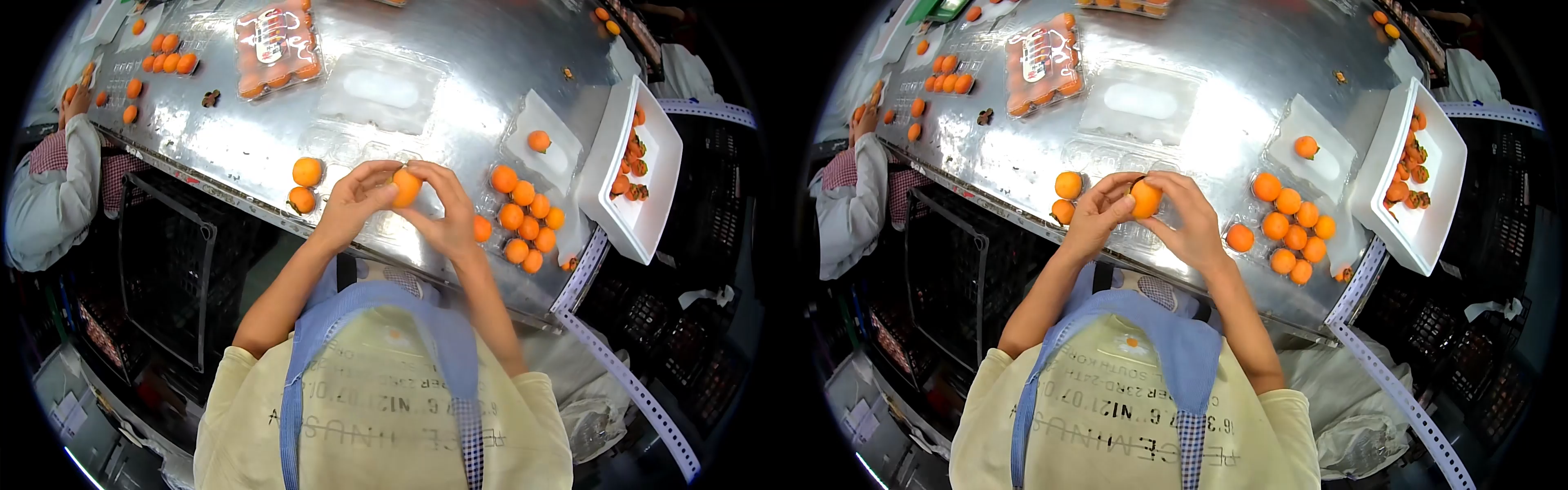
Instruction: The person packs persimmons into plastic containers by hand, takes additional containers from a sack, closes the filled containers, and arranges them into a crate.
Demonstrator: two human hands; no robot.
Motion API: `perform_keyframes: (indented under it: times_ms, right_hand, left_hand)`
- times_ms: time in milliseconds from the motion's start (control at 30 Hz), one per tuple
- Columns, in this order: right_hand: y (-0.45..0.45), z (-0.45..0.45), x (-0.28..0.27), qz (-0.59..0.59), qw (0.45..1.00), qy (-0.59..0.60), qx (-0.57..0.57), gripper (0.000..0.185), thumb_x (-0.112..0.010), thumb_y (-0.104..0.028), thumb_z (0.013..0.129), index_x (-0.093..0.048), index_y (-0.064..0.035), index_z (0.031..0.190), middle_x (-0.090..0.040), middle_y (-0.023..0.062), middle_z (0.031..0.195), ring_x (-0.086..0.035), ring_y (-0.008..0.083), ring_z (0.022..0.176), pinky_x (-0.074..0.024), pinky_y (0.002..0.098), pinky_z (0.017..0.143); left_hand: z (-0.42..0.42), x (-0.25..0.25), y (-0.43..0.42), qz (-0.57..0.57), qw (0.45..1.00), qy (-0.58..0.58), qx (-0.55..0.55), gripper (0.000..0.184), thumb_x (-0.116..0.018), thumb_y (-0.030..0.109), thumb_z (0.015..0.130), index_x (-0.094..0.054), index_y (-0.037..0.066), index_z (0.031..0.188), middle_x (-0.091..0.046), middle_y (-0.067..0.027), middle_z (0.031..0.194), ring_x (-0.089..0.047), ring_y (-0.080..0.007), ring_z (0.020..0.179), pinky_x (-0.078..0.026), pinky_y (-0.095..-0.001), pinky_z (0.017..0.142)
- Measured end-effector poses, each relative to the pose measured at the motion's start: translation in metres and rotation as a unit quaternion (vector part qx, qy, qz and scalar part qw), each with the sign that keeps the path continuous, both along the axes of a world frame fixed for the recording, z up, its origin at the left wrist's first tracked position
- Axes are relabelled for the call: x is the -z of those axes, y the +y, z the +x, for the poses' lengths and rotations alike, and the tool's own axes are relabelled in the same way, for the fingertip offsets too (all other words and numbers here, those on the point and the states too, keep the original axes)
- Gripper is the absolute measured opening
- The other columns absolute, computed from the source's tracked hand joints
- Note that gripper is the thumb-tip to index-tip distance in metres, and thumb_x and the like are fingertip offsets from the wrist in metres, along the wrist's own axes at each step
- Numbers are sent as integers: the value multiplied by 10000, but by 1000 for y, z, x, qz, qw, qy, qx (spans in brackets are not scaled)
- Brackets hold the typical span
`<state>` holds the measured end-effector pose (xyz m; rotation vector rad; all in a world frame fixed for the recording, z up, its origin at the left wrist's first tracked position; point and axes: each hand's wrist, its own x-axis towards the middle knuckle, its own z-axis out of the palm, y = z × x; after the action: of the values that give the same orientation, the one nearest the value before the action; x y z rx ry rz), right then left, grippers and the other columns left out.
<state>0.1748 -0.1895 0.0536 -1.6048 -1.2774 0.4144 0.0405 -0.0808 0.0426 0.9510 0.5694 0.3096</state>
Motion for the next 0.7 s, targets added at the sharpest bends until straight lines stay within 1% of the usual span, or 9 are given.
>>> perform_keyframes:
  times_ms: [33,67,133,233,367,533,700]
  right_hand:
    - [-3,0,2,9,1000,3,6,538,-780,-43,640,-563,-45,1132,-574,134,1150,-566,265,1070,-482,350,894]
    - [-5,1,3,18,1000,5,12,538,-785,-50,640,-565,-42,1131,-576,135,1156,-565,264,1076,-483,350,895]
    - [-8,-2,2,21,998,45,24,534,-788,-62,646,-568,-39,1132,-574,134,1172,-566,262,1083,-483,344,903]
    - [-10,-4,10,25,995,95,35,547,-790,-76,657,-566,-36,1153,-571,132,1192,-566,255,1095,-482,337,917]
    - [-11,-5,13,17,985,168,31,587,-792,-89,664,-550,-39,1197,-567,131,1208,-566,242,1102,-479,337,929]
    - [-13,-7,15,21,977,211,19,589,-781,-83,680,-538,-32,1213,-571,129,1200,-570,231,1091,-485,343,922]
    - [-15,-10,16,24,977,213,22,581,-774,-77,688,-535,-24,1215,-570,138,1194,-574,234,1082,-491,346,912]
  left_hand:
    - [2,0,-1,21,1000,-3,9,428,-605,159,881,-471,-18,1247,-543,-127,1190,-542,-185,1091,-478,-305,892]
    - [2,-1,-2,32,999,0,5,429,-617,142,870,-479,-22,1242,-549,-128,1187,-547,-184,1086,-478,-301,891]
    - [2,-5,-6,53,999,5,-6,431,-641,108,850,-494,-28,1232,-561,-129,1181,-557,-182,1074,-479,-294,889]
    - [4,-15,-13,86,995,34,-27,404,-630,71,852,-518,-35,1225,-577,-131,1174,-577,-176,1043,-475,-285,893]
    - [3,-15,-18,137,988,43,-51,355,-586,63,884,-535,-33,1222,-602,-135,1147,-593,-160,1002,-487,-274,870]
    - [1,-16,-22,224,971,67,-58,323,-563,89,907,-553,-11,1213,-614,-139,1129,-601,-140,965,-506,-262,838]
    - [0,-18,-23,262,960,88,-49,327,-567,91,904,-553,-15,1212,-617,-130,1118,-615,-122,909,-519,-235,769]
